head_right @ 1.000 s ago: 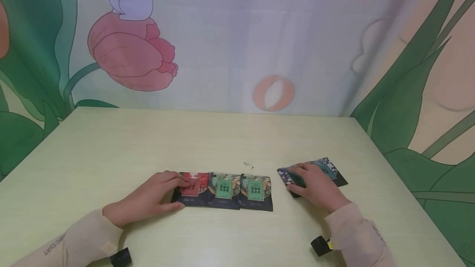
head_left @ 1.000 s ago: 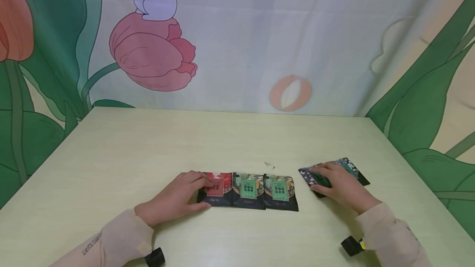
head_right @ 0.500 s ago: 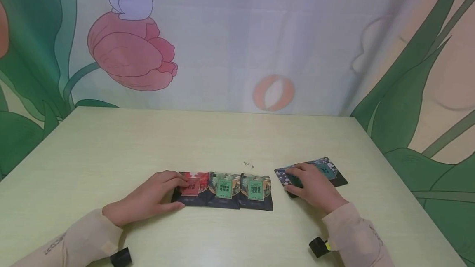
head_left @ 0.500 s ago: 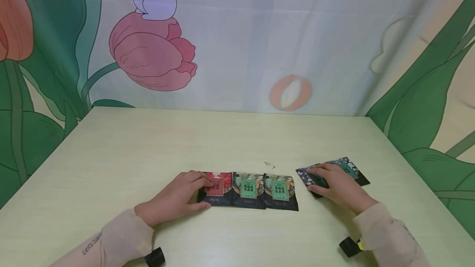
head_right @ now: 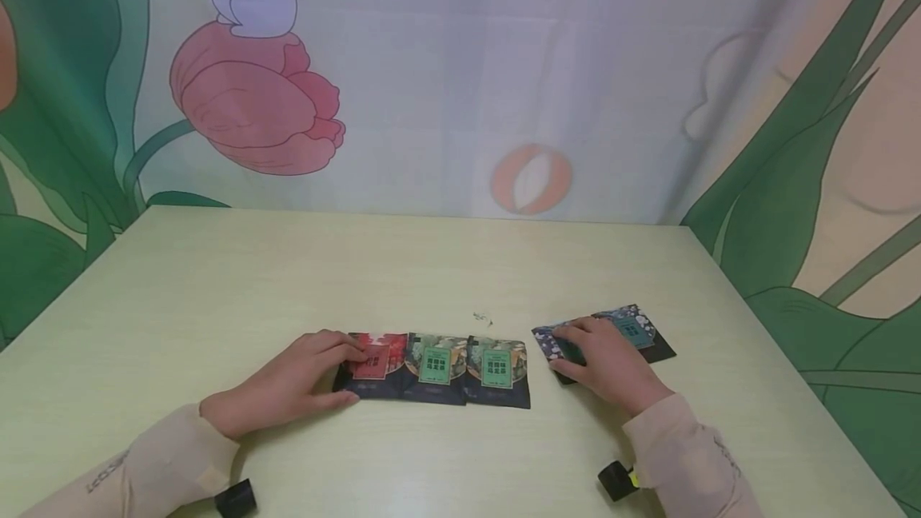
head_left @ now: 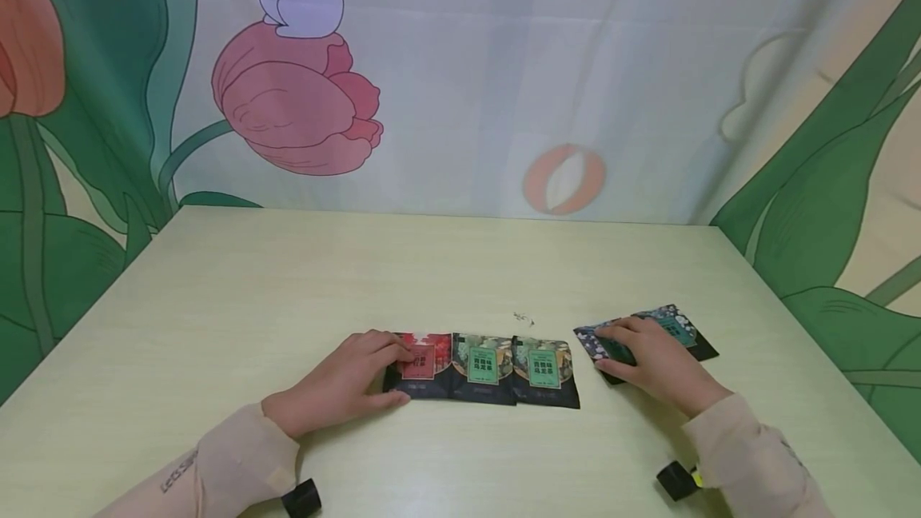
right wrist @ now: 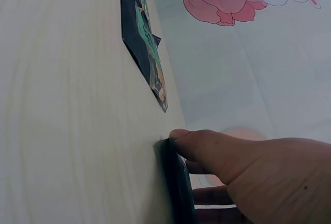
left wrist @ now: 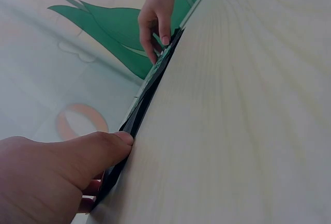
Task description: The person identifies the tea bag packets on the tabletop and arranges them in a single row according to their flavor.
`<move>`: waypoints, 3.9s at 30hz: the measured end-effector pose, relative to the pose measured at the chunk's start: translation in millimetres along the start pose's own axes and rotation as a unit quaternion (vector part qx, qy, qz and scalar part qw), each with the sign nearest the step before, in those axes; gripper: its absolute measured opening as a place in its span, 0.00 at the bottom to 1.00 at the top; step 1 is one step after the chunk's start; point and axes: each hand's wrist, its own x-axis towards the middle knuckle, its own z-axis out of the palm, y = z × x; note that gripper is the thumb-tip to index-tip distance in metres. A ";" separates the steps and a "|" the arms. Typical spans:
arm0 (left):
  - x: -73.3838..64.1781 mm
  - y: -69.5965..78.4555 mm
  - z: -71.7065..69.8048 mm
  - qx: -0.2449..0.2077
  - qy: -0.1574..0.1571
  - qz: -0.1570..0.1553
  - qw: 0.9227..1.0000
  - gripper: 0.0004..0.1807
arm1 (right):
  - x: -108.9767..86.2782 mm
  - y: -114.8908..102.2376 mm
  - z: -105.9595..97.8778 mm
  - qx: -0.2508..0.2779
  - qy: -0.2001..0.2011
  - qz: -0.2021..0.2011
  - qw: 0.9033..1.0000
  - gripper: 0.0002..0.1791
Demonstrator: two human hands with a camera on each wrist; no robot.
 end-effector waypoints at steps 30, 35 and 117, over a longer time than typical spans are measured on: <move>0.1 -0.2 0.7 -0.001 0.002 -0.004 1.000 0.27 | -13.4 -10.4 6.8 -0.007 0.002 0.017 1.000 0.28; 0.5 0.6 -0.3 -0.001 -0.003 -0.008 1.000 0.26 | -15.2 -11.9 8.0 -0.017 0.008 0.020 1.000 0.28; 1.6 0.2 -0.8 -0.008 -0.004 -0.004 1.000 0.26 | -20.9 -32.1 -7.2 -0.040 0.052 0.000 0.998 0.27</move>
